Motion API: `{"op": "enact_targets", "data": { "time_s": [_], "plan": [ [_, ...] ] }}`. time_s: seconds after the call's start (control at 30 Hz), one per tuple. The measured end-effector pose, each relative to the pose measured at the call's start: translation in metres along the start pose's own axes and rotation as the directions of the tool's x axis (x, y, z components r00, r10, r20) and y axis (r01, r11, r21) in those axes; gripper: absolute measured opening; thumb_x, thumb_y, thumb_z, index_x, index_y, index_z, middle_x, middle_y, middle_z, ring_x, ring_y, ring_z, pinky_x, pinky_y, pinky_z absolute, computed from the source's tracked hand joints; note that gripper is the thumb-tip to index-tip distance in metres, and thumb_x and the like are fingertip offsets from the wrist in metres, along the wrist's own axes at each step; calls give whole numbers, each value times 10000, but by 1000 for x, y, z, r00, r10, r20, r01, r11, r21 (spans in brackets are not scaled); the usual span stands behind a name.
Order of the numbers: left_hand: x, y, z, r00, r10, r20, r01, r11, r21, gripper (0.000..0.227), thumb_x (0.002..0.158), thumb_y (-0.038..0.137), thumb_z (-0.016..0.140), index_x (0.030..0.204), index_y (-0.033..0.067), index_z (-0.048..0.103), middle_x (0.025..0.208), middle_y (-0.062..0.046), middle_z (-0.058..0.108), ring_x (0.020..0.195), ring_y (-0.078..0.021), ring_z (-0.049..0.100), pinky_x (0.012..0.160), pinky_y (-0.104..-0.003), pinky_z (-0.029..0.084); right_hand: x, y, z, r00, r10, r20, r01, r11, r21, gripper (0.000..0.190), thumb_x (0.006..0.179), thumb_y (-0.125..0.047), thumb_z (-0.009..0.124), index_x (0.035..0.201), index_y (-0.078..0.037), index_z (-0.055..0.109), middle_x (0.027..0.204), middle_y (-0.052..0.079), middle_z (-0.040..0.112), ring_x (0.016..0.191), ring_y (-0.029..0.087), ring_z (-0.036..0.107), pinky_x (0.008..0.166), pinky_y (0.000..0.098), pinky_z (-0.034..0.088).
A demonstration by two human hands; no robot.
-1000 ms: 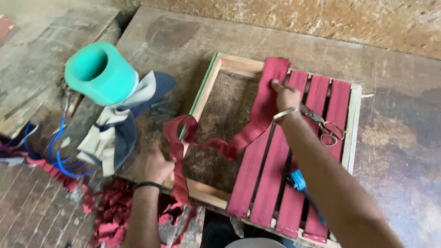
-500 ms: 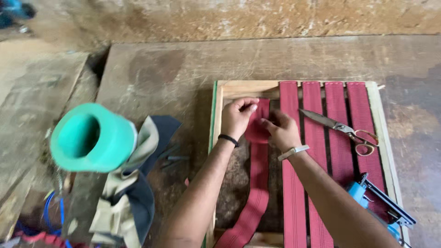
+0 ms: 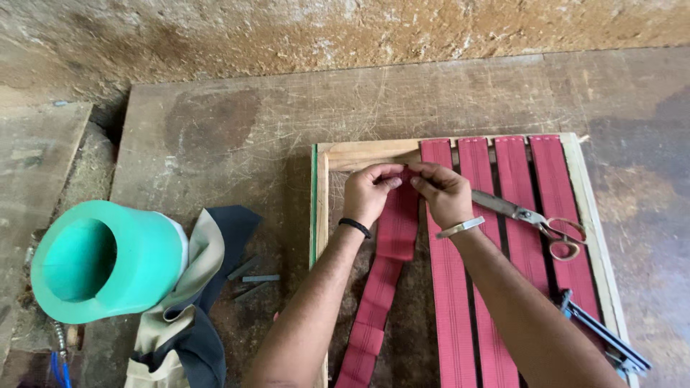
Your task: The person attaches red fabric strips to a wooden frame using a pneumatic staple gun. They position each strip, staple it at both ends, and trim the excess fabric with scissors.
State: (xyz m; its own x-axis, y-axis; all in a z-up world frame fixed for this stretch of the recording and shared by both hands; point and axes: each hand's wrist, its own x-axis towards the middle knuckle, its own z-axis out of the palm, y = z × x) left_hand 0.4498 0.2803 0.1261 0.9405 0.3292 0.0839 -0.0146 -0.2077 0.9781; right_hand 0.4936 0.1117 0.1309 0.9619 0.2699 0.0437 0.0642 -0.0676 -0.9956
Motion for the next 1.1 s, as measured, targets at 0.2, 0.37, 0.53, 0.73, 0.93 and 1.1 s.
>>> {"op": "enact_targets", "data": {
  "time_s": [0.2,0.37,0.53,0.73,0.93,1.1],
  "plan": [
    [18,-9,13,992,115,-55,-104,981,162,273,810,139,833,1077,131,773,983,-58,798,907,-180,775,810,-309,613,19,6,-8,991,135,-4,-134,985,105,330,923,59,684,1227,-59,738,1088,33,750,955,74,682,833,227,593],
    [33,-21,13,974,225,-13,-214,942,259,159,875,142,795,1032,127,768,973,-82,778,902,-245,767,785,-337,604,35,5,-11,987,128,100,-112,982,-152,337,898,-61,760,1234,-62,736,1003,33,746,882,57,664,794,242,569],
    [46,-48,19,971,230,-62,-200,930,307,151,839,121,808,987,123,784,979,-106,746,886,-267,732,760,-348,580,52,11,-6,957,288,-43,-264,794,-547,287,879,-253,800,1117,-93,776,853,46,770,676,101,708,643,289,582],
    [75,-98,40,958,-156,-243,176,982,65,119,828,136,832,931,89,796,883,-50,801,790,-159,750,743,-302,600,68,16,3,959,279,-51,-275,868,-413,320,910,-259,776,1180,-92,737,923,82,770,747,150,693,661,310,569],
    [114,-141,58,928,-222,-298,226,974,-22,156,769,157,862,860,74,767,819,-63,790,730,-143,744,707,-292,597,-45,2,-72,934,308,-181,-357,775,-522,325,917,-276,736,1172,-76,746,987,104,790,830,180,738,725,315,587],
    [123,-147,49,960,-179,-215,221,956,194,148,752,217,862,823,98,808,777,-61,786,690,-163,753,674,-305,592,-191,31,-185,855,361,-372,-482,289,-828,337,826,-371,811,1035,-110,766,987,58,765,953,212,760,829,362,613]
  ]
}}
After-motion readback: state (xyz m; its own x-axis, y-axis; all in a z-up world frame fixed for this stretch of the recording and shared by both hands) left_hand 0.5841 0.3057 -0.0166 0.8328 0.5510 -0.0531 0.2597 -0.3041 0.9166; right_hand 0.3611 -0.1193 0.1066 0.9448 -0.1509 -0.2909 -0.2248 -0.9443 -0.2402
